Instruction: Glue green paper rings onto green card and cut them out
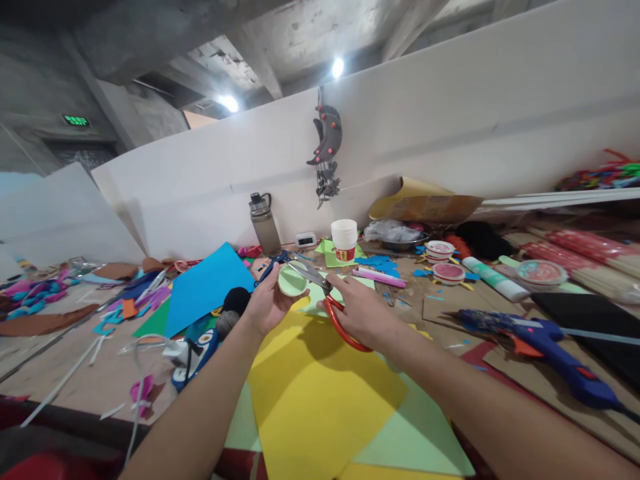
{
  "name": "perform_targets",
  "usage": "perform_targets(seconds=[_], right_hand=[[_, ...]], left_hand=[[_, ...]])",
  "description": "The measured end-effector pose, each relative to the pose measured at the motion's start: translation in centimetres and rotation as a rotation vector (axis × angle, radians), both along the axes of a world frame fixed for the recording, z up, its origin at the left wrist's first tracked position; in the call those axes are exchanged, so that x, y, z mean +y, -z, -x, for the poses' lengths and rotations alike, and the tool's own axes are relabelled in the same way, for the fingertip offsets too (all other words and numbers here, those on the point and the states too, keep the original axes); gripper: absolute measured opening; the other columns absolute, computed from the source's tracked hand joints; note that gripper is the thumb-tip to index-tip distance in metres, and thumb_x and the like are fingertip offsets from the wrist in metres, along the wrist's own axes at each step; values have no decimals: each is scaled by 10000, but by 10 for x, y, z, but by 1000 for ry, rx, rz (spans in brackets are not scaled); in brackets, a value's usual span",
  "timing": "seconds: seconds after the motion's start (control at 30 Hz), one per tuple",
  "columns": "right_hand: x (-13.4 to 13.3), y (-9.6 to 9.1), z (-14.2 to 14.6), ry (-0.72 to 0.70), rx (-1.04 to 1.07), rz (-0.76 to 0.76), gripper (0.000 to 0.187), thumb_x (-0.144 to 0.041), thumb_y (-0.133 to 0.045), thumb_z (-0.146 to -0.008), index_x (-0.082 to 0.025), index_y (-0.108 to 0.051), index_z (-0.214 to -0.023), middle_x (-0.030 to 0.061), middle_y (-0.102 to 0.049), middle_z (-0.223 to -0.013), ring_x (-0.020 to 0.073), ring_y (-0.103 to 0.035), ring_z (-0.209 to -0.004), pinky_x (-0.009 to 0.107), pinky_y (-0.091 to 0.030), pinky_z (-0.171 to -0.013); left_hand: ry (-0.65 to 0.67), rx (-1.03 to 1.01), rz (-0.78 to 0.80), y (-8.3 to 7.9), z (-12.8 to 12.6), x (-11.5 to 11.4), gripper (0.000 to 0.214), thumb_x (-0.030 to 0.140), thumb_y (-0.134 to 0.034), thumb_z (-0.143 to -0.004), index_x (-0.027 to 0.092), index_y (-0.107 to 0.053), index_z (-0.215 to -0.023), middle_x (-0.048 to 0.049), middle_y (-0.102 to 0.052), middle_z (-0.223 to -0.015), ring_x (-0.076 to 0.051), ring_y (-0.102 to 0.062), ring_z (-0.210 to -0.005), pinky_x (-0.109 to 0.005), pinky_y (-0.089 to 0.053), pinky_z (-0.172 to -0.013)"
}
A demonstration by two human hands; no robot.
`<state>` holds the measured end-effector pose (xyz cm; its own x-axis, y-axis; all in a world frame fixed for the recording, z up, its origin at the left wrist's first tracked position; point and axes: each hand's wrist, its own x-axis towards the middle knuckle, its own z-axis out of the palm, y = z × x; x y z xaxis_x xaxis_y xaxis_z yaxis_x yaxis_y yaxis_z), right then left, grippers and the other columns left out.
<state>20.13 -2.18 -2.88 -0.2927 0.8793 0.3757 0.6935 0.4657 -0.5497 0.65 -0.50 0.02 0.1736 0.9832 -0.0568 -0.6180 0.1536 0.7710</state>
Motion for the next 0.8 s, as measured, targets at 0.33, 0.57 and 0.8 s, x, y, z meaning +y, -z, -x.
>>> perform_targets(seconds=[0.33,0.57,0.8], right_hand=[[-4,-7,0,18,-185,-40,558,-518,-437,-889,-166,-504,-1316,184,-648,-1069,323,-606,-926,402,-445,-765],[-6,-9,2,45,-272,-47,527,-506,-421,-903,-168,-515,-1296,180,-655,-1045,323,-615,-930,384,-440,-742],[-6,-7,3,75,-343,-75,475,-505,-423,-917,-184,-523,-1252,147,-684,-1014,300,-643,-887,334,-422,-696]], left_hand=[[-9,26,3,1,3,2,298,401,-516,-908,136,-653,-899,-39,-719,-838,-147,-678,-743,-316,-600,-693],[13,89,-32,1,5,4,399,465,-482,-907,113,-666,-939,-88,-723,-858,-175,-688,-736,-269,-583,-580],[18,117,-23,-2,8,5,474,509,-433,-911,90,-654,-917,-111,-706,-768,-222,-697,-683,-261,-532,-472]])
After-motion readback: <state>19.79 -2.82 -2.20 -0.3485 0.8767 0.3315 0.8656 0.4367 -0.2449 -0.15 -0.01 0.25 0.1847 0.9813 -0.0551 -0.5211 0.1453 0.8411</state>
